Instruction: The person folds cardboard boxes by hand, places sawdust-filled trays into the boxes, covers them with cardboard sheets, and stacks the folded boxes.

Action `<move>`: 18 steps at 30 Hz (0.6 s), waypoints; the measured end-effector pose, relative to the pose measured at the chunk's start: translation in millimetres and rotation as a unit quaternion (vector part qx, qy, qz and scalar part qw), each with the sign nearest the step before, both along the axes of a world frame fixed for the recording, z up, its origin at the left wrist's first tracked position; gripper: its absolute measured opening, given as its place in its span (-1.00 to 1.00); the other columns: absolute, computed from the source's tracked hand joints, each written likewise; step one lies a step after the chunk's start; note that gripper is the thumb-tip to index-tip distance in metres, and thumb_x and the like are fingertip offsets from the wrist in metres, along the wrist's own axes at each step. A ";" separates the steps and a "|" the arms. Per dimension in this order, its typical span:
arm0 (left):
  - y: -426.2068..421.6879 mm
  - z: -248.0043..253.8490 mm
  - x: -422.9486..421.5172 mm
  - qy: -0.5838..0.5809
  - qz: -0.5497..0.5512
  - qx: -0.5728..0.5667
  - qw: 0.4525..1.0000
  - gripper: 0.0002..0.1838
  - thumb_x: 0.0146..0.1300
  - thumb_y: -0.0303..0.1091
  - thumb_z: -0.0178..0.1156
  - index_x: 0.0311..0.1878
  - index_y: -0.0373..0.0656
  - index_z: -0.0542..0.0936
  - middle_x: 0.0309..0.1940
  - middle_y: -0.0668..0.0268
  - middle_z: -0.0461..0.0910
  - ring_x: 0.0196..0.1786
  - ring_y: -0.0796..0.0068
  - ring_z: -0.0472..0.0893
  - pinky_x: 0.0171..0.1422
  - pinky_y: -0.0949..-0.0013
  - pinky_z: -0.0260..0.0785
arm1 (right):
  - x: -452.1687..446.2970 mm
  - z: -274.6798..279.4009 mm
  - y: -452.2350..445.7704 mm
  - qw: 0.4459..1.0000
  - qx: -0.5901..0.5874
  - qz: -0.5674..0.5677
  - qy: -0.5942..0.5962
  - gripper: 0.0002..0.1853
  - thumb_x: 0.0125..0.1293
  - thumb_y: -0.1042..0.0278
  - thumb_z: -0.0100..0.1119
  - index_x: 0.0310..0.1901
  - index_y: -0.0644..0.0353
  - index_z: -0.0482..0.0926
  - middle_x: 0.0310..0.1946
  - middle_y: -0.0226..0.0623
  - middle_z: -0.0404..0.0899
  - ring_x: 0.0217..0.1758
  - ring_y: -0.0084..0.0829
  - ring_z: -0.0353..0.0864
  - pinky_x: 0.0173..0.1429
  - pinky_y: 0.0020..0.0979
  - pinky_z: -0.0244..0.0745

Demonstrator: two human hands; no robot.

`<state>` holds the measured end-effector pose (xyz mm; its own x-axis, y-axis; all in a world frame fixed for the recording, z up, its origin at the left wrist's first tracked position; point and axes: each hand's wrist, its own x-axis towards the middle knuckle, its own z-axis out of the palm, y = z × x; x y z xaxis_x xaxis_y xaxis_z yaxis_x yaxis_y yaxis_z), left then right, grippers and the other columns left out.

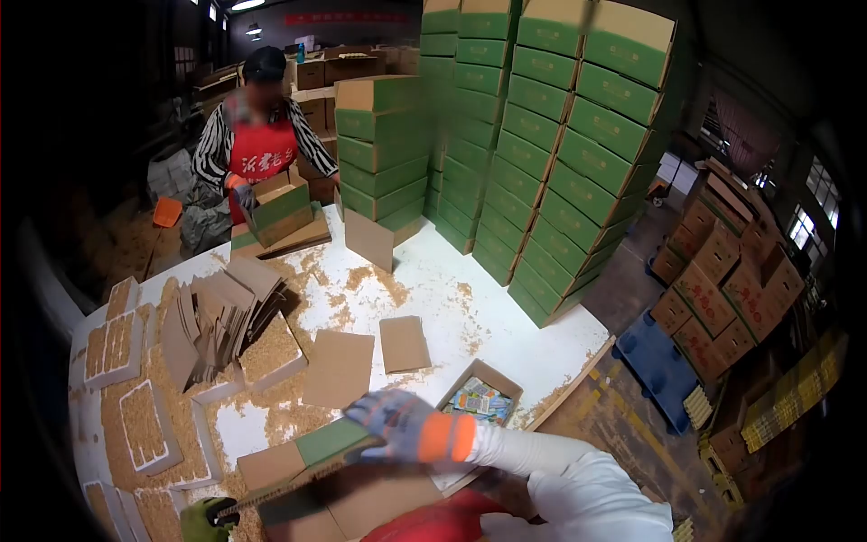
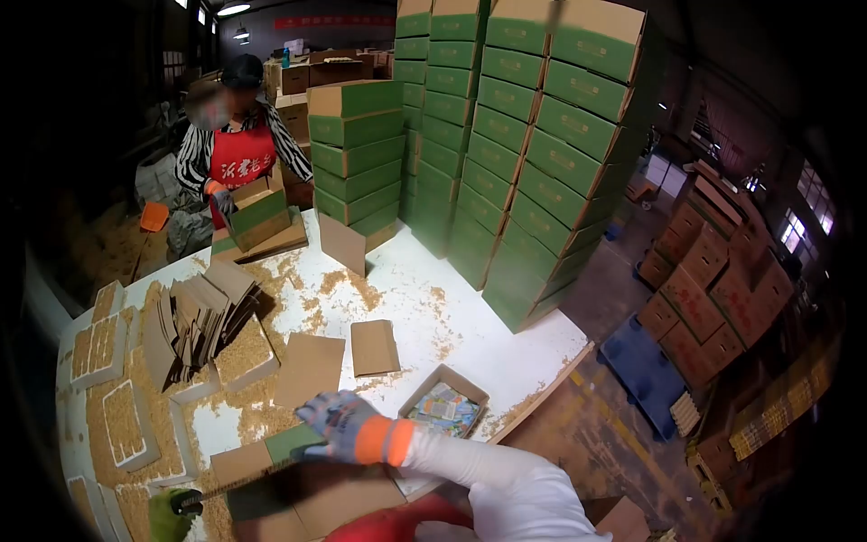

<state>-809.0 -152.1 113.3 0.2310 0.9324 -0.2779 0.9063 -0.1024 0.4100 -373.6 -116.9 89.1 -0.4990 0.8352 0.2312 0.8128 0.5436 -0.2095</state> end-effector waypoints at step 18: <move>-63.1 -19.0 161.2 -0.017 -0.021 0.380 0.925 -0.62 -0.04 -0.01 0.41 -0.14 0.09 0.68 -0.06 0.41 0.65 0.18 0.20 0.53 0.39 -0.16 0.14 | -114.4 19.5 111.7 0.970 -0.070 0.202 -0.117 -0.60 0.39 -0.08 0.01 0.02 0.02 0.58 -0.19 -0.10 0.68 -0.08 -0.11 0.67 -0.04 -0.11 0.52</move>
